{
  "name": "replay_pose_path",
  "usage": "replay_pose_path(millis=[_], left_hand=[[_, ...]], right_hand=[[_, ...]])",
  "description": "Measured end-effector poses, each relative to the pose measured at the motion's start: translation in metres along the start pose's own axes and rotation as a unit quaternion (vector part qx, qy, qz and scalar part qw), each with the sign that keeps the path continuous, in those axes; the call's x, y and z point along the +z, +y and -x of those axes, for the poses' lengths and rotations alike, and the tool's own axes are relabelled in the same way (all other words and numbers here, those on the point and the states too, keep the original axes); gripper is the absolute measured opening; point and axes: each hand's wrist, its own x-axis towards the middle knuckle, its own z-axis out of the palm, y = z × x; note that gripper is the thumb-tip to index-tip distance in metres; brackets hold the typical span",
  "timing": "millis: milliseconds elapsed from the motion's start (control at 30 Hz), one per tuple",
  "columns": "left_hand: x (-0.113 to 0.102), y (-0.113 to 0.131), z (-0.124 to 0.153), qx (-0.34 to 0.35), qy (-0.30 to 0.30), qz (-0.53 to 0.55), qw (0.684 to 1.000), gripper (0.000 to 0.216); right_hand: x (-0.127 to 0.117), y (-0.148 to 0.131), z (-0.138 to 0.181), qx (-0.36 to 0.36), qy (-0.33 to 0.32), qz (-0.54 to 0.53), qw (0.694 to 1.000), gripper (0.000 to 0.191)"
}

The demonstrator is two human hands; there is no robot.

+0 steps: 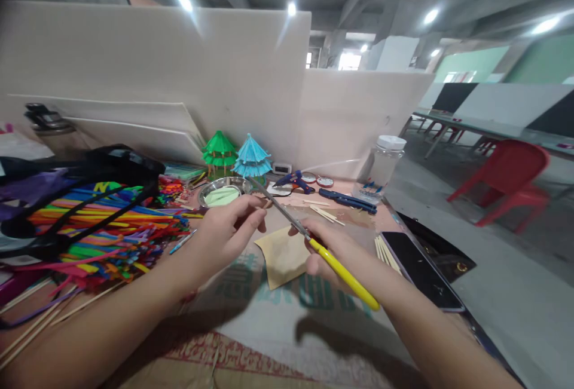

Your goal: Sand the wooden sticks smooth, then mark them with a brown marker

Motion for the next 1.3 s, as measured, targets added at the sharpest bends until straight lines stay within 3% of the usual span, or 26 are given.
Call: replay_pose_path(millis=[167, 600, 867, 1067, 1300], left_hand=[[-0.004, -0.003, -0.001, 0.02, 0.023, -0.029, 0.999, 0.016], [-0.01, -0.009, 0.005, 0.042, 0.004, -0.058, 0.997, 0.012], [-0.011, -0.006, 0.007, 0.049, 0.002, -0.066, 0.997, 0.013], [-0.01, -0.006, 0.007, 0.045, -0.012, -0.035, 0.998, 0.014], [-0.014, -0.003, 0.006, 0.021, -0.031, 0.007, 0.999, 0.019]], right_hand=[[-0.002, -0.006, 0.001, 0.004, -0.016, 0.002, 1.0, 0.068], [0.001, -0.025, 0.006, 0.058, -0.013, -0.047, 0.997, 0.067], [0.003, -0.012, 0.003, 0.042, 0.008, -0.033, 0.999, 0.065], [0.003, -0.006, 0.004, 0.047, 0.013, -0.004, 0.999, 0.06], [0.006, -0.022, 0.01, 0.041, -0.005, -0.029, 0.999, 0.052]])
